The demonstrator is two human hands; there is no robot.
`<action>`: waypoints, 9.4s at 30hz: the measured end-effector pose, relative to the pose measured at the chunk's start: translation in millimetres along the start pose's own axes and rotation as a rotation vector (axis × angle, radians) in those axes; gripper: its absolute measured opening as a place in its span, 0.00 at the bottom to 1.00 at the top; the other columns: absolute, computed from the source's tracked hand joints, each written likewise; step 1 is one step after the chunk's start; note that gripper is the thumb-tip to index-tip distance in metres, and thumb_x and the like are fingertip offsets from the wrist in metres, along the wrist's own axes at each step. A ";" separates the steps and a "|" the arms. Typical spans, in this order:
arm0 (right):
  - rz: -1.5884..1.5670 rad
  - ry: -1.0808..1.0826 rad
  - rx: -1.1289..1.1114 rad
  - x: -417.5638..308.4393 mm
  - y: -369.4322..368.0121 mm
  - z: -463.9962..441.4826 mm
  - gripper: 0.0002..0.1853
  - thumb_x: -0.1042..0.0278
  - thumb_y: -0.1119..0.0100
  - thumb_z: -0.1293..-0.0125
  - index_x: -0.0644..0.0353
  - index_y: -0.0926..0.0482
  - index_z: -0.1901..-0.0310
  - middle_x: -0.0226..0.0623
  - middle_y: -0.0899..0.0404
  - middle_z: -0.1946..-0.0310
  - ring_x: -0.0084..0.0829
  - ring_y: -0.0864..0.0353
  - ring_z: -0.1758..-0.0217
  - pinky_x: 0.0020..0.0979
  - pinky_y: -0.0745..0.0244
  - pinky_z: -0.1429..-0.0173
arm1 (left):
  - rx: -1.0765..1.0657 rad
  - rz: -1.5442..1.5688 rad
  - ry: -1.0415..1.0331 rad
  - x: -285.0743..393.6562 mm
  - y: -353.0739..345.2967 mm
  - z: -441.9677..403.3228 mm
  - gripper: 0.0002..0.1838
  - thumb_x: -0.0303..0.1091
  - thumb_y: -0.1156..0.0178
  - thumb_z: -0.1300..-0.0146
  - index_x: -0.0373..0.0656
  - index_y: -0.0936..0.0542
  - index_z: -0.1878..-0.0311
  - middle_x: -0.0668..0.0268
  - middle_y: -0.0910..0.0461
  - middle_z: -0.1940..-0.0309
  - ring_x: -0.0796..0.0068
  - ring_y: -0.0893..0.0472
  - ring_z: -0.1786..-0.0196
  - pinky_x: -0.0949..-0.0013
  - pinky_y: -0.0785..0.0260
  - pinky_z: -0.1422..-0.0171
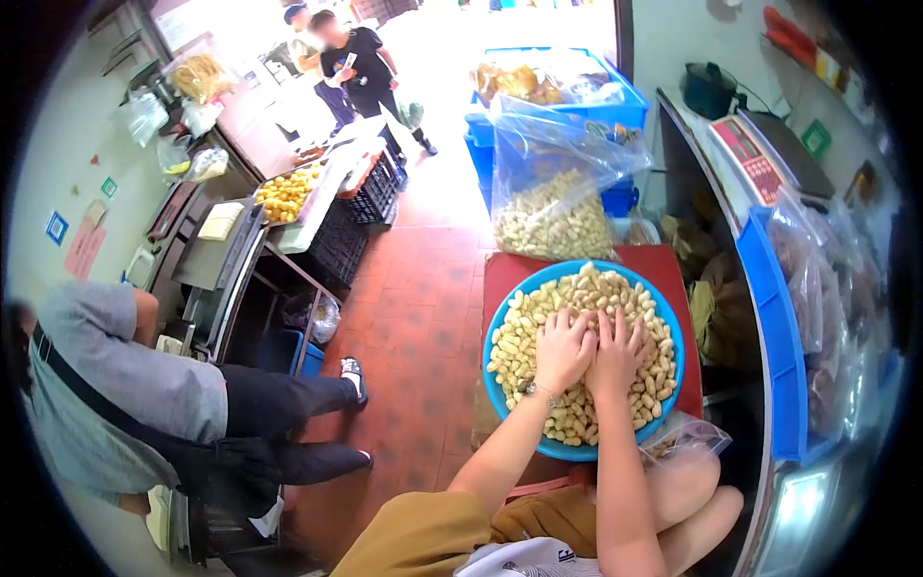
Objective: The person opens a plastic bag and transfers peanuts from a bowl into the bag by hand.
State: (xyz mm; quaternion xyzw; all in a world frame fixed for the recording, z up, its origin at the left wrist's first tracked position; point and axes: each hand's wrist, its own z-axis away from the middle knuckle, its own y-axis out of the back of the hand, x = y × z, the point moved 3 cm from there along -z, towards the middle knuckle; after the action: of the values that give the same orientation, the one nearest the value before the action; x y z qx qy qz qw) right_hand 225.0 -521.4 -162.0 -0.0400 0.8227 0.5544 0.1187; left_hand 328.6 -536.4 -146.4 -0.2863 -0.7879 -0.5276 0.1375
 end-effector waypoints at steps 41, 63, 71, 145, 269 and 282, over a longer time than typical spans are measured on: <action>-0.964 -0.295 0.161 -15.9 21.4 30.4 0.12 0.63 0.45 0.31 0.63 0.18 0.56 0.43 0.18 0.57 0.41 0.19 0.55 0.37 0.25 0.49 | 0.118 1.076 0.536 -5.1 -27.3 41.2 0.15 0.33 0.49 0.30 0.32 0.17 0.55 0.61 0.15 0.62 0.73 0.18 0.61 0.72 0.25 0.55; -1.510 -0.565 0.292 -11.2 41.2 68.9 0.17 0.63 0.58 0.24 0.66 0.21 0.50 0.36 0.19 0.51 0.26 0.24 0.49 0.28 0.30 0.42 | -0.018 1.373 0.756 23.9 -4.2 61.4 0.20 0.40 0.47 0.33 0.35 0.21 0.45 0.61 0.21 0.52 0.71 0.20 0.51 0.69 0.26 0.45; -1.715 -0.693 0.291 -8.6 40.1 61.8 0.18 0.66 0.61 0.28 0.66 0.21 0.51 0.39 0.20 0.50 0.30 0.23 0.45 0.32 0.31 0.36 | -0.083 1.710 0.878 48.6 8.2 59.0 0.26 0.42 0.55 0.31 0.33 0.26 0.39 0.56 0.23 0.43 0.64 0.21 0.44 0.62 0.28 0.35; -2.333 -0.764 0.129 4.2 119.0 82.9 0.21 0.59 0.61 0.27 0.63 0.26 0.43 0.42 0.22 0.48 0.34 0.22 0.44 0.36 0.27 0.36 | 0.054 1.938 0.847 119.6 52.2 90.9 0.26 0.40 0.55 0.32 0.36 0.29 0.35 0.54 0.27 0.37 0.58 0.27 0.34 0.55 0.37 0.27; -2.036 -1.032 0.399 88.8 163.6 163.8 0.34 0.52 0.63 0.25 0.70 0.44 0.27 0.47 0.45 0.25 0.40 0.46 0.23 0.40 0.54 0.19 | -0.211 2.016 1.168 185.9 15.7 160.3 0.35 0.46 0.53 0.33 0.34 0.42 0.28 0.60 0.36 0.35 0.60 0.39 0.28 0.57 0.51 0.21; -2.110 -0.902 0.403 89.8 159.7 159.3 0.37 0.55 0.61 0.26 0.77 0.53 0.26 0.50 0.56 0.22 0.40 0.59 0.18 0.39 0.64 0.16 | -0.241 2.127 1.068 185.7 14.2 150.8 0.38 0.45 0.50 0.33 0.31 0.45 0.26 0.51 0.45 0.26 0.54 0.45 0.24 0.54 0.58 0.17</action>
State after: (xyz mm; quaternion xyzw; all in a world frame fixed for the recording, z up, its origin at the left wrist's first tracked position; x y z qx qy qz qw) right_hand 130.6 -307.7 -96.2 -0.4844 0.3376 0.0036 0.8071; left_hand 201.7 -338.4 -100.5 -0.5505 0.0549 -0.2721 0.7874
